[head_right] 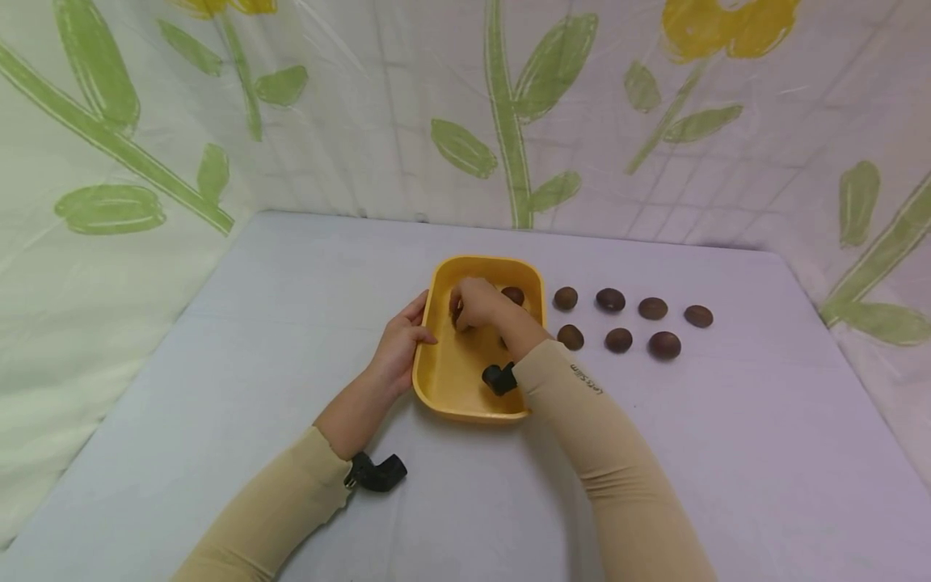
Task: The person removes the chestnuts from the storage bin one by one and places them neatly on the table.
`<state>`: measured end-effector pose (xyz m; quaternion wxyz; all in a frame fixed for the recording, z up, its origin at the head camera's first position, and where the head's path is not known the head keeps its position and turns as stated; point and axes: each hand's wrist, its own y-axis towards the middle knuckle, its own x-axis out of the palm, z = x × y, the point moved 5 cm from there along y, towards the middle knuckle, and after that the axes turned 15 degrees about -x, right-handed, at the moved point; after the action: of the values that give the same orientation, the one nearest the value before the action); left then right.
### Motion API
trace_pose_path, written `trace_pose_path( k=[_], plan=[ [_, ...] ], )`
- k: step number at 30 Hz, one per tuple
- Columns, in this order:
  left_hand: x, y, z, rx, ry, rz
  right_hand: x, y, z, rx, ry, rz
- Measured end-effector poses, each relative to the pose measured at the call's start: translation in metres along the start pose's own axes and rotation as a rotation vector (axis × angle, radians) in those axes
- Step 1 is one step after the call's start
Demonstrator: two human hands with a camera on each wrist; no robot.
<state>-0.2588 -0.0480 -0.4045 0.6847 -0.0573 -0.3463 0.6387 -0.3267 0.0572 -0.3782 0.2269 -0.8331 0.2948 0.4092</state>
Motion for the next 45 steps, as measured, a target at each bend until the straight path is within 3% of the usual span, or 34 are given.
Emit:
trace_pose_path(
  k=[6,13,20,26,38,45],
  plan=[
    [0.000,-0.001,0.000,0.001,0.009,-0.001,-0.004,-0.003,-0.003,-0.009,0.029,0.010],
    [0.000,0.001,0.000,-0.011,0.015,0.002,-0.014,-0.011,0.001,-0.025,0.135,0.087],
    [0.000,0.001,0.001,-0.015,-0.002,0.001,-0.032,-0.034,0.002,-0.018,0.212,0.176],
    [0.000,0.001,0.001,-0.008,-0.005,0.001,-0.050,-0.066,0.019,0.050,0.261,0.248],
    [-0.001,0.003,0.000,-0.007,-0.001,0.017,-0.079,-0.151,0.068,0.199,0.345,0.518],
    [-0.001,0.004,-0.001,-0.029,-0.004,0.023,-0.083,-0.197,0.099,0.296,0.389,0.670]
  ],
)
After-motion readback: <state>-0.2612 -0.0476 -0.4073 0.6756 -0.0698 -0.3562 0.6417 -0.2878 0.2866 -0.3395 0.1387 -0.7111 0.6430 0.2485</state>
